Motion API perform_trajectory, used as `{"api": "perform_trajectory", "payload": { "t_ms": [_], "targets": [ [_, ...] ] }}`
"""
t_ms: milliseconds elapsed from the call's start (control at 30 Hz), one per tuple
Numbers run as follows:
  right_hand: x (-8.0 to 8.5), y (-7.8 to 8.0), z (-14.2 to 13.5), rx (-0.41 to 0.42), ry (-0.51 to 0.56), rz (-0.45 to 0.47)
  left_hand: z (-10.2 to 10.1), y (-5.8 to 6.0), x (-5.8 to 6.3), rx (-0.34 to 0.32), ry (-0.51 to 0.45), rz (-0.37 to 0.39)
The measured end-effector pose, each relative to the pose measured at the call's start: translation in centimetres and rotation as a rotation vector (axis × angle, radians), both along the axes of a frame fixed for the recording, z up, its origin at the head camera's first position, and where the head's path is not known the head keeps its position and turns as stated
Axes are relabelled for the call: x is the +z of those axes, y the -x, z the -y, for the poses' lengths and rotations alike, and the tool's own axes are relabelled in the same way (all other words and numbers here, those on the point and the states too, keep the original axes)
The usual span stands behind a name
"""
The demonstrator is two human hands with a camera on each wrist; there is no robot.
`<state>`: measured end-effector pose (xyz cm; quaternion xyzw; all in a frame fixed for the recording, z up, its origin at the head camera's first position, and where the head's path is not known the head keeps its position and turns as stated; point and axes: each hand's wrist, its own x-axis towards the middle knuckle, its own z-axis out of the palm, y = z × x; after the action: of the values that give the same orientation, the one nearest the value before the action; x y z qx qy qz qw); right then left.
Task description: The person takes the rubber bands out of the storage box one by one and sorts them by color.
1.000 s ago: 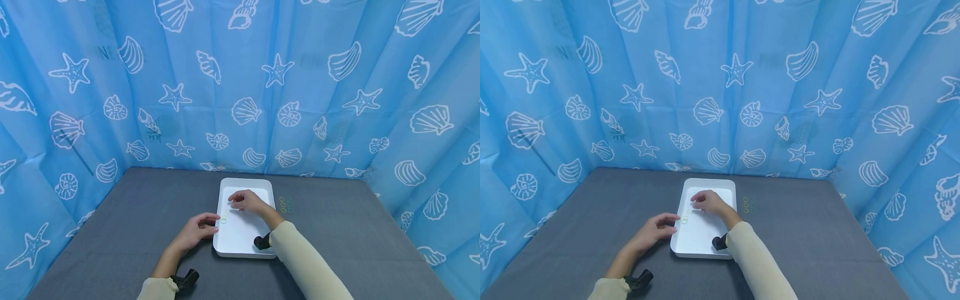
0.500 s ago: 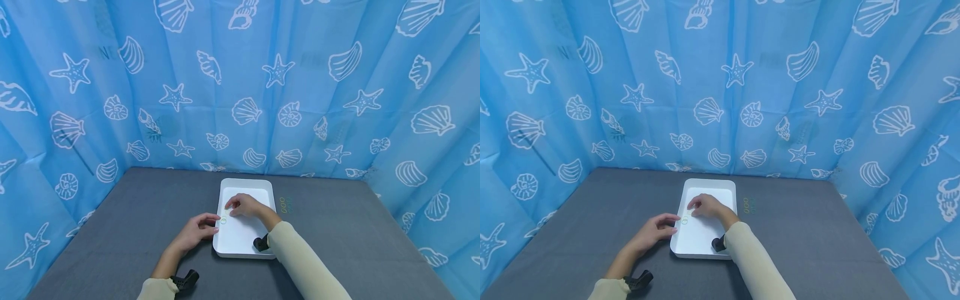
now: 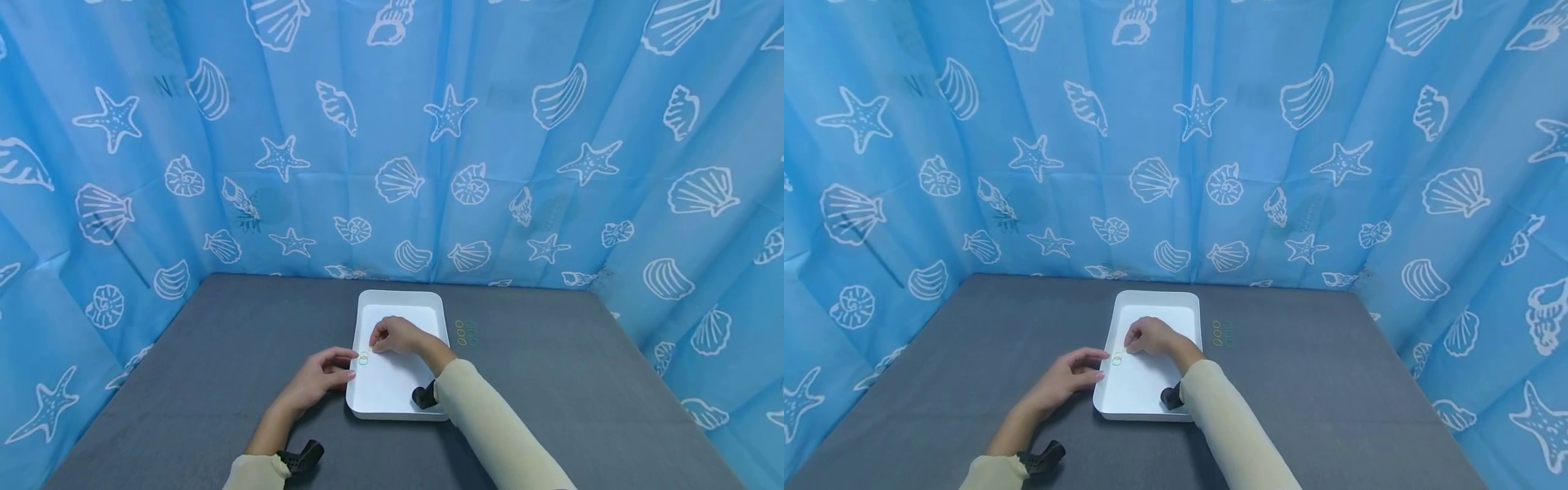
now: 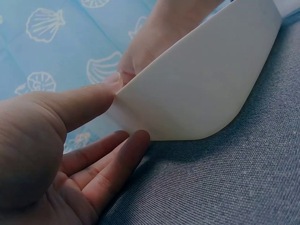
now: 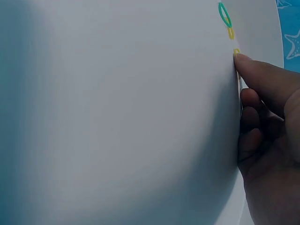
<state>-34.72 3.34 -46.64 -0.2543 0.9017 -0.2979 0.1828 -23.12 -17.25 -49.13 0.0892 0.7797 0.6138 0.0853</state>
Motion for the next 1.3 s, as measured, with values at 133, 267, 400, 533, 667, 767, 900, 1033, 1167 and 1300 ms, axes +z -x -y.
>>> {"api": "perform_trajectory", "payload": {
  "t_ms": [133, 267, 400, 533, 667, 767, 900, 1033, 1167, 1300],
  "targets": [
    [0.1, -0.2, 0.0, -0.013, -0.011, -0.017, 0.1, 0.1, -0.1, -0.002, -0.004, 0.0],
    [0.0, -0.3, -0.1, -0.025, -0.01, -0.024, 0.0, 0.1, 0.0, -0.008, -0.003, 0.001],
    [0.1, -0.4, -0.2, -0.039, 0.013, -0.013, 0.0, 0.1, 0.0, -0.01, -0.004, 0.002],
    [0.3, -0.6, -0.3, -0.061, 0.049, 0.025, 0.0, 0.1, 0.0, -0.005, -0.003, 0.002],
    [0.3, -0.6, -0.5, -0.073, 0.078, 0.053, 0.0, -0.1, -0.1, -0.002, -0.001, 0.004],
    [0.4, -0.4, -0.7, -0.081, 0.109, 0.059, 0.0, -0.1, -0.1, 0.002, -0.002, 0.007],
    [1.0, -0.3, -1.1, -0.081, 0.173, 0.05, 0.0, 0.0, -0.2, 0.004, -0.003, 0.004],
    [1.8, -0.4, -1.4, -0.078, 0.228, 0.014, -0.1, 0.0, 0.1, 0.004, -0.006, 0.004],
    [2.6, -0.5, -1.6, -0.099, 0.271, -0.016, -0.1, -0.1, 0.2, 0.008, -0.005, 0.011],
    [3.5, -0.8, -1.9, -0.127, 0.323, -0.037, -0.2, 0.0, 0.2, 0.024, -0.004, 0.025]
  ]
}}
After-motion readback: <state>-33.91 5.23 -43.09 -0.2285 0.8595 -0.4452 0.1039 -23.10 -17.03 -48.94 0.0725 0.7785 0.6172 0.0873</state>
